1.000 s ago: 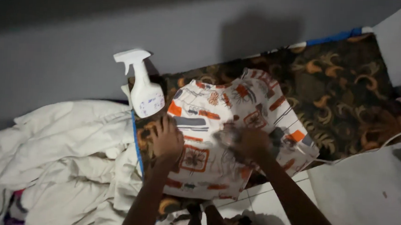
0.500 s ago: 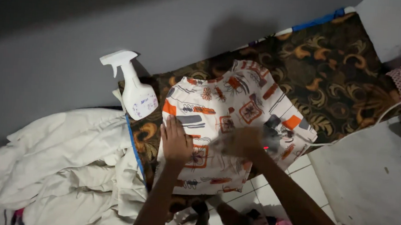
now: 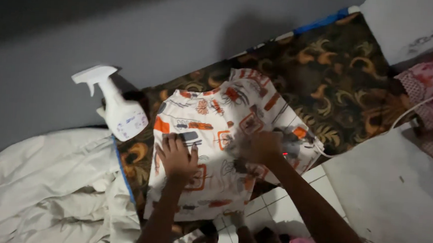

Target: Ironing a pair of patterned shorts on a flat surface using a spray bottle and an iron.

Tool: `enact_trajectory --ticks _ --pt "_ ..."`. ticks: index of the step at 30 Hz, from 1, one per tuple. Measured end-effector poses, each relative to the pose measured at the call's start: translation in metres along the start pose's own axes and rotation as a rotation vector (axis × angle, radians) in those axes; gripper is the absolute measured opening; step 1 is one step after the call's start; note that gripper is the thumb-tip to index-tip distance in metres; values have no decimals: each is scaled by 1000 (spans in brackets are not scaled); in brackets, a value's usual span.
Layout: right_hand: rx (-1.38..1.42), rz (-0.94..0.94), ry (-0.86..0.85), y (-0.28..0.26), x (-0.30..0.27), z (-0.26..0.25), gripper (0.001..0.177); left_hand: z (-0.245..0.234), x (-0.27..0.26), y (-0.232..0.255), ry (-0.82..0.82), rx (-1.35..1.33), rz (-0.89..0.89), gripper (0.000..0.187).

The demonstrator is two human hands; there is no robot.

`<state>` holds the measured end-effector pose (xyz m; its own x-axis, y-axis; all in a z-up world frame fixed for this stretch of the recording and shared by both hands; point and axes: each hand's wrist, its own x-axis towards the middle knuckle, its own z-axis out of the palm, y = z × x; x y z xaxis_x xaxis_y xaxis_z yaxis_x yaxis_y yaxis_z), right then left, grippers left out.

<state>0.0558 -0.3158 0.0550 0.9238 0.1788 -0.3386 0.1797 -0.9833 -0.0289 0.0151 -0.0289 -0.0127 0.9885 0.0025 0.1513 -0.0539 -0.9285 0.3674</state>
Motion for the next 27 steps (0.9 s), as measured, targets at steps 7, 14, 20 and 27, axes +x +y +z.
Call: enact_trajectory --ticks 7,14,20,27 --pt "121 156 146 9 -8 -52 59 -19 4 27 43 -4 -43 89" --pt "204 -118 233 44 18 -29 52 -18 10 37 -184 94 -160 102" --pt "340 243 223 33 36 -60 66 -14 8 28 -124 104 -163 98" --pt "123 -367 12 76 39 -28 49 -17 11 33 -145 126 -174 98"
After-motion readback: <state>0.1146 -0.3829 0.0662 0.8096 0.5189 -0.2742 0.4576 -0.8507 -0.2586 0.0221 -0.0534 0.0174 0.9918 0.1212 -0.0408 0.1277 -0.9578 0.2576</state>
